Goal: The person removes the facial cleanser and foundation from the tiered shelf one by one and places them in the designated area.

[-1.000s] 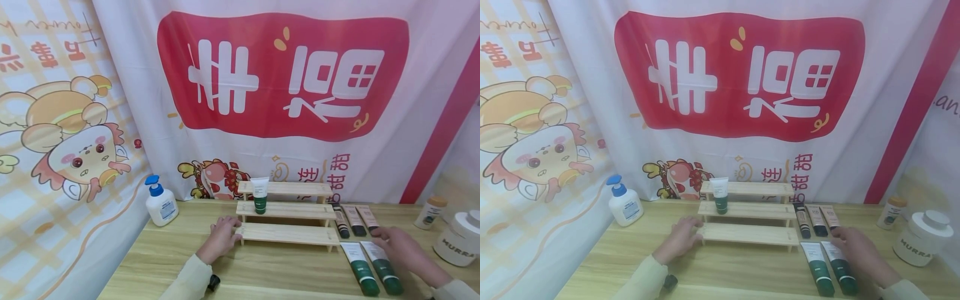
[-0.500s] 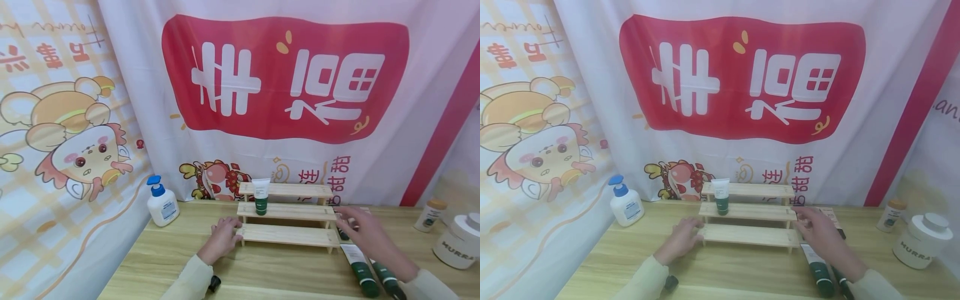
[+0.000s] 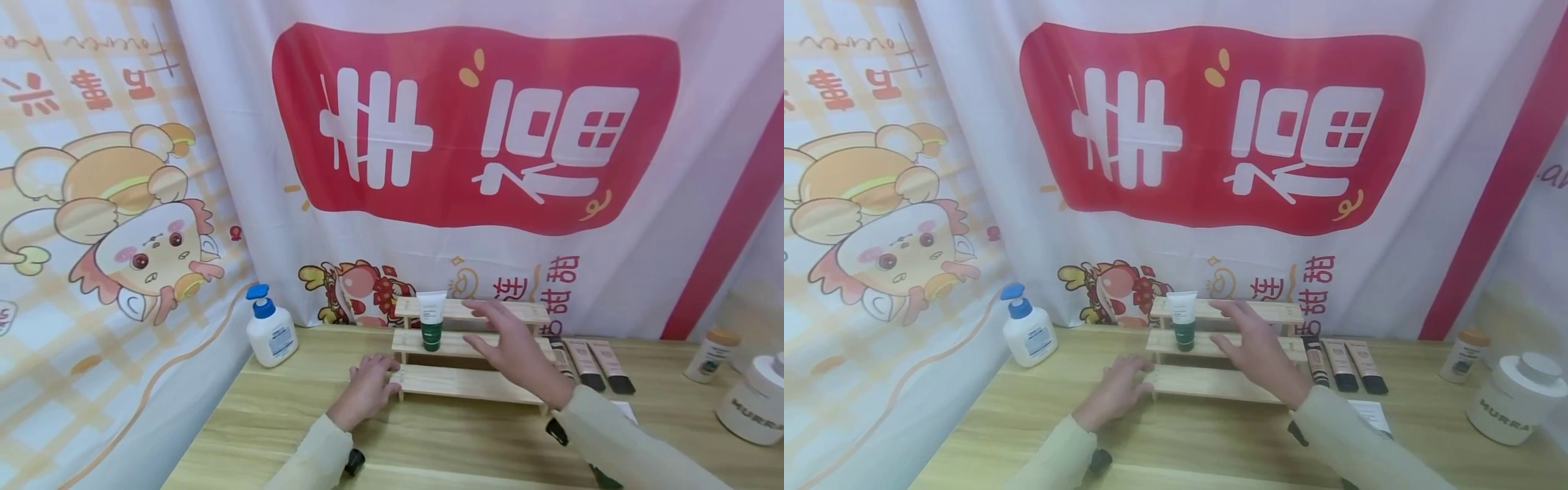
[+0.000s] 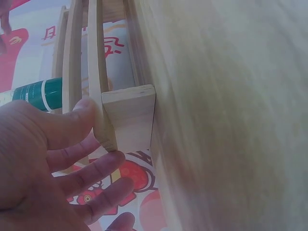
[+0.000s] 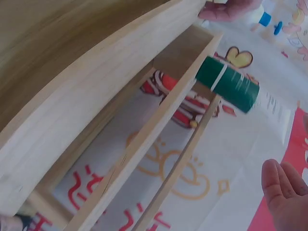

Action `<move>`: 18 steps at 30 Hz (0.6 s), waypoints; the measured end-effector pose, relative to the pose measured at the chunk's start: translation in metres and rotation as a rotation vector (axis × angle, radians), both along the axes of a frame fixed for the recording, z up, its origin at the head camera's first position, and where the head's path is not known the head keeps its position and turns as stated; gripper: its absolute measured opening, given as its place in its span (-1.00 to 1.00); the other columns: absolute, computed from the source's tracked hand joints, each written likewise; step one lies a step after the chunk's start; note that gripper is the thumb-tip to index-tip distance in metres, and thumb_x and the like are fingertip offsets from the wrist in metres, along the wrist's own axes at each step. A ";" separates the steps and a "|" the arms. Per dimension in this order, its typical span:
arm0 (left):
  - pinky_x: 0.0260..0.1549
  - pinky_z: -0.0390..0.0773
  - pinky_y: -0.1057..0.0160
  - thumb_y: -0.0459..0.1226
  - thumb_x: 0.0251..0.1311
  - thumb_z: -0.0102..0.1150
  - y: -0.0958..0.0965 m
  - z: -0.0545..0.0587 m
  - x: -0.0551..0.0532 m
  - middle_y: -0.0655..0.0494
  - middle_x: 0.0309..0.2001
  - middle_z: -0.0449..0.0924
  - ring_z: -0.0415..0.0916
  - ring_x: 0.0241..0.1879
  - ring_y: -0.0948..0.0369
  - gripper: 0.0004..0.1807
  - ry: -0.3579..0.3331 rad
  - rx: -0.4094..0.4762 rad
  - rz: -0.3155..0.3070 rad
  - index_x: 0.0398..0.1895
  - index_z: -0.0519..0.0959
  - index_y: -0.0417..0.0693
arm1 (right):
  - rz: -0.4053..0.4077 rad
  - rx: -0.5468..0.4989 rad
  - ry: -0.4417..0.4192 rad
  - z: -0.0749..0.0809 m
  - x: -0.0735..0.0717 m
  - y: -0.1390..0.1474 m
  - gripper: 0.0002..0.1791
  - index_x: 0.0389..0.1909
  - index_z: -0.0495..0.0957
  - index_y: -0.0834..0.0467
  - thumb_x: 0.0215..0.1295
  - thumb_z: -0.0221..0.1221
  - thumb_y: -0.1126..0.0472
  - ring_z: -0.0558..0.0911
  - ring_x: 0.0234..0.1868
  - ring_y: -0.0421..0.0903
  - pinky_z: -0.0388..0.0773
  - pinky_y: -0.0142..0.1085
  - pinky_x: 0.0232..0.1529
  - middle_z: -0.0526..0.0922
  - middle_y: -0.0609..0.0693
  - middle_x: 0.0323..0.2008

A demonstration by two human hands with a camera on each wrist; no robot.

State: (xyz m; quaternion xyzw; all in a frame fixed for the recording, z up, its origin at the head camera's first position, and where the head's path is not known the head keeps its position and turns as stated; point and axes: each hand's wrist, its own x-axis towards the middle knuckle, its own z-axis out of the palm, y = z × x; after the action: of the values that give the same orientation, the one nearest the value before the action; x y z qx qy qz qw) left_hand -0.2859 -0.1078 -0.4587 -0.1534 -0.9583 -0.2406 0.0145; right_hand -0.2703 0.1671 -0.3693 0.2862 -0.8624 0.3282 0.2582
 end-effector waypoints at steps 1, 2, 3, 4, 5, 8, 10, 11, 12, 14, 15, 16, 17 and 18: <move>-0.08 0.21 -0.02 -0.17 0.12 0.30 0.000 0.000 0.000 0.09 0.09 0.44 0.29 0.03 0.08 -0.66 0.003 -0.002 0.001 -0.01 0.55 0.03 | 0.010 0.001 -0.003 0.000 -0.002 -0.006 -0.31 0.27 0.35 -0.06 0.09 0.37 0.20 0.51 0.02 -0.13 0.53 -0.25 -0.13 0.47 -0.05 0.08; -0.09 0.21 -0.01 -0.17 0.12 0.30 0.000 0.000 0.000 0.09 0.09 0.45 0.29 0.02 0.08 -0.66 0.005 -0.004 0.001 -0.02 0.56 0.03 | 0.021 -0.002 -0.005 -0.001 -0.005 -0.011 -0.30 0.29 0.33 -0.05 0.10 0.37 0.20 0.50 0.04 -0.11 0.53 -0.24 -0.11 0.46 -0.03 0.09; -0.11 0.22 0.00 -0.18 0.11 0.31 0.000 0.000 0.000 0.09 0.08 0.45 0.30 0.01 0.08 -0.66 0.009 -0.004 -0.001 -0.02 0.56 0.03 | 0.025 -0.005 -0.010 -0.001 -0.007 -0.016 -0.27 0.30 0.31 -0.06 0.10 0.37 0.20 0.50 0.05 -0.09 0.52 -0.23 -0.10 0.45 -0.02 0.10; -0.12 0.22 0.01 -0.18 0.11 0.31 0.000 0.000 0.000 0.08 0.07 0.45 0.30 0.00 0.08 -0.66 0.012 -0.004 -0.002 -0.03 0.56 0.02 | 0.025 -0.004 -0.011 -0.001 -0.010 -0.020 -0.25 0.32 0.28 -0.07 0.10 0.36 0.20 0.49 0.07 -0.07 0.52 -0.21 -0.10 0.43 -0.01 0.11; -0.13 0.22 0.02 -0.18 0.11 0.31 0.000 -0.001 0.000 0.08 0.07 0.45 0.30 0.00 0.09 -0.66 0.012 -0.005 -0.003 -0.03 0.56 0.02 | 0.023 -0.003 -0.010 -0.001 -0.012 -0.024 -0.23 0.34 0.26 -0.08 0.10 0.37 0.21 0.48 0.07 -0.05 0.53 -0.20 -0.10 0.42 0.00 0.11; -0.15 0.22 0.04 -0.17 0.10 0.31 0.000 0.000 0.000 0.08 0.07 0.46 0.30 -0.01 0.09 -0.65 0.013 -0.005 -0.006 -0.02 0.56 0.01 | 0.000 -0.002 0.002 -0.002 -0.020 -0.033 -0.18 0.36 0.23 -0.11 0.07 0.38 0.22 0.49 0.06 -0.03 0.53 -0.17 -0.13 0.41 0.01 0.12; -0.15 0.21 0.04 -0.17 0.11 0.31 0.000 0.000 -0.001 0.08 0.07 0.46 0.30 -0.01 0.09 -0.65 0.010 -0.008 -0.003 -0.02 0.56 0.02 | -0.011 -0.006 0.004 -0.002 -0.025 -0.037 -0.17 0.36 0.22 -0.13 0.07 0.38 0.23 0.49 0.04 -0.05 0.53 -0.18 -0.14 0.40 0.01 0.12; -0.14 0.22 0.04 -0.17 0.11 0.31 0.000 0.000 -0.001 0.09 0.07 0.46 0.30 -0.02 0.09 -0.65 0.008 -0.008 -0.002 -0.01 0.56 0.02 | -0.015 -0.009 0.004 -0.003 -0.027 -0.039 -0.17 0.35 0.22 -0.13 0.07 0.38 0.23 0.49 0.03 -0.06 0.53 -0.19 -0.15 0.40 0.00 0.12; -0.14 0.22 0.04 -0.17 0.11 0.31 0.000 0.000 -0.001 0.09 0.07 0.46 0.30 -0.02 0.10 -0.64 0.007 -0.008 -0.001 -0.01 0.56 0.02 | -0.015 -0.014 0.002 -0.003 -0.029 -0.040 -0.18 0.35 0.23 -0.13 0.08 0.38 0.23 0.49 0.02 -0.08 0.53 -0.20 -0.15 0.41 0.00 0.13; -0.12 0.22 0.03 -0.17 0.11 0.31 0.000 0.000 -0.001 0.09 0.07 0.46 0.29 -0.01 0.10 -0.64 0.002 -0.008 0.001 -0.01 0.56 0.02 | -0.012 -0.025 -0.007 -0.005 -0.033 -0.042 -0.21 0.34 0.25 -0.13 0.10 0.36 0.24 0.50 0.00 -0.11 0.53 -0.22 -0.17 0.42 -0.01 0.12; -0.12 0.22 0.02 -0.17 0.10 0.31 0.000 0.000 -0.001 0.08 0.07 0.46 0.30 -0.01 0.09 -0.64 0.003 -0.007 0.000 -0.01 0.56 0.01 | -0.005 -0.033 -0.011 -0.006 -0.035 -0.043 -0.23 0.33 0.26 -0.12 0.11 0.35 0.25 0.51 -0.01 -0.10 0.53 -0.22 -0.17 0.42 -0.01 0.13; -0.12 0.22 0.01 -0.17 0.09 0.32 0.000 0.000 -0.001 0.07 0.07 0.46 0.30 -0.01 0.09 -0.64 0.003 -0.004 0.000 -0.02 0.56 0.01 | 0.001 -0.040 -0.011 -0.008 -0.036 -0.044 -0.26 0.32 0.27 -0.10 0.12 0.34 0.26 0.52 -0.02 -0.08 0.53 -0.21 -0.17 0.43 -0.01 0.13; -0.12 0.22 0.01 -0.18 0.09 0.32 0.000 -0.001 -0.001 0.07 0.07 0.46 0.30 -0.01 0.09 -0.64 0.002 -0.003 -0.002 -0.02 0.56 0.01 | 0.004 -0.047 -0.012 -0.009 -0.038 -0.045 -0.28 0.31 0.29 -0.07 0.13 0.33 0.27 0.52 -0.03 -0.08 0.53 -0.21 -0.17 0.44 -0.02 0.12; -0.12 0.22 0.01 -0.18 0.09 0.32 0.000 0.000 -0.001 0.07 0.07 0.46 0.30 -0.01 0.09 -0.64 0.000 -0.004 -0.002 -0.02 0.56 0.01 | 0.007 -0.057 -0.013 -0.011 -0.039 -0.045 -0.31 0.29 0.30 -0.05 0.14 0.32 0.28 0.53 -0.05 -0.08 0.53 -0.20 -0.17 0.46 -0.03 0.10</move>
State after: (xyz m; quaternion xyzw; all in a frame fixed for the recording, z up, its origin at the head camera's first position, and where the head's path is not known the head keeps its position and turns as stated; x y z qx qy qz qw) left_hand -0.2869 -0.1081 -0.4592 -0.1545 -0.9586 -0.2388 0.0139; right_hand -0.3088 0.1218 -0.3802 0.2797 -0.8533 0.3553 0.2597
